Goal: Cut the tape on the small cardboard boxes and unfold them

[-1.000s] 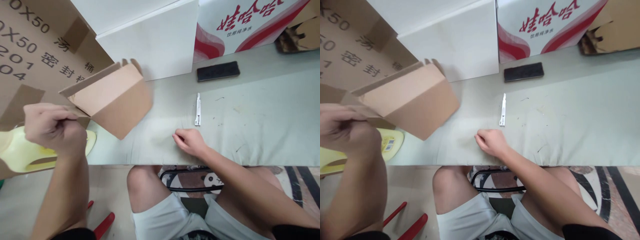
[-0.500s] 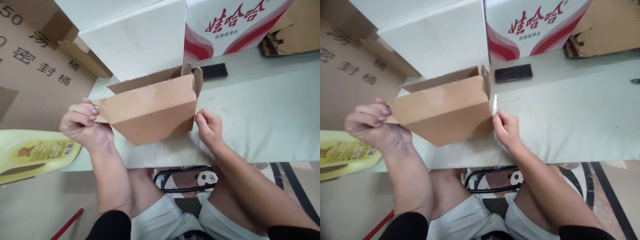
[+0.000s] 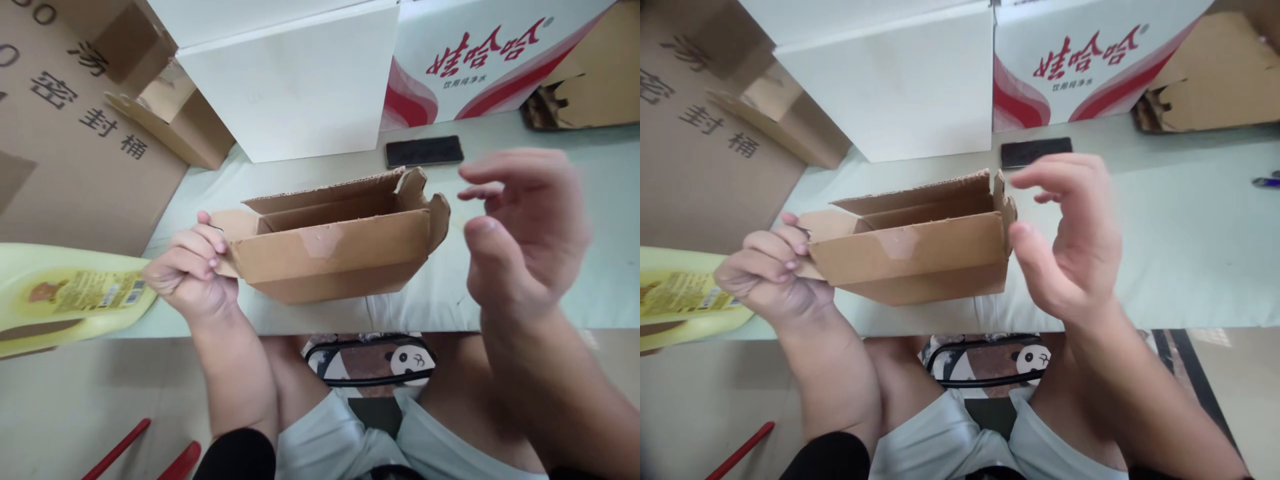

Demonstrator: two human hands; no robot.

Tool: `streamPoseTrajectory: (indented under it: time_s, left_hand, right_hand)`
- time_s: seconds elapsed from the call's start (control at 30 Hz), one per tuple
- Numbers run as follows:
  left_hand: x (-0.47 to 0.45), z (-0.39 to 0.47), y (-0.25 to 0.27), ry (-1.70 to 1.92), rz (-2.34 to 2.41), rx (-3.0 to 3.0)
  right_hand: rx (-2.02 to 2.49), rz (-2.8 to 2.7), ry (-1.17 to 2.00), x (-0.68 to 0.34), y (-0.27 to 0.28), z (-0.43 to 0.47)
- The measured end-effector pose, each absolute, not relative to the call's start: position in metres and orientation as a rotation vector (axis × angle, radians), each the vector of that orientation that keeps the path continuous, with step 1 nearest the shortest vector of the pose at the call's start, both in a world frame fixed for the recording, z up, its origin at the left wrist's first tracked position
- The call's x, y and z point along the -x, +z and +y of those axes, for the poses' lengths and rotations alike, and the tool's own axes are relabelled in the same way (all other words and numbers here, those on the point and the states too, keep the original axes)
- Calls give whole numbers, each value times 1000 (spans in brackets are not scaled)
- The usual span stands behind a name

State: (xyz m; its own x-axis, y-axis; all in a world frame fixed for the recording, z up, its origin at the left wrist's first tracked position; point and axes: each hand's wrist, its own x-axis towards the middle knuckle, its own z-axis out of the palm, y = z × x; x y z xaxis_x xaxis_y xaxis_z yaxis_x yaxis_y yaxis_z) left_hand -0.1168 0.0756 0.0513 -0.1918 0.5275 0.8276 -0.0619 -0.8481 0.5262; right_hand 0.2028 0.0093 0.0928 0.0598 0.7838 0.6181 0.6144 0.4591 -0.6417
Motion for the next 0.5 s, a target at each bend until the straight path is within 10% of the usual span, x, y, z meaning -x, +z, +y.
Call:
streamPoseTrajectory:
  time_s: [0.5]
  left_hand:
    - [119, 57, 76, 1840, 696, -1892]
  right_hand:
    - [1096, -2182, 642, -210, 131, -20]
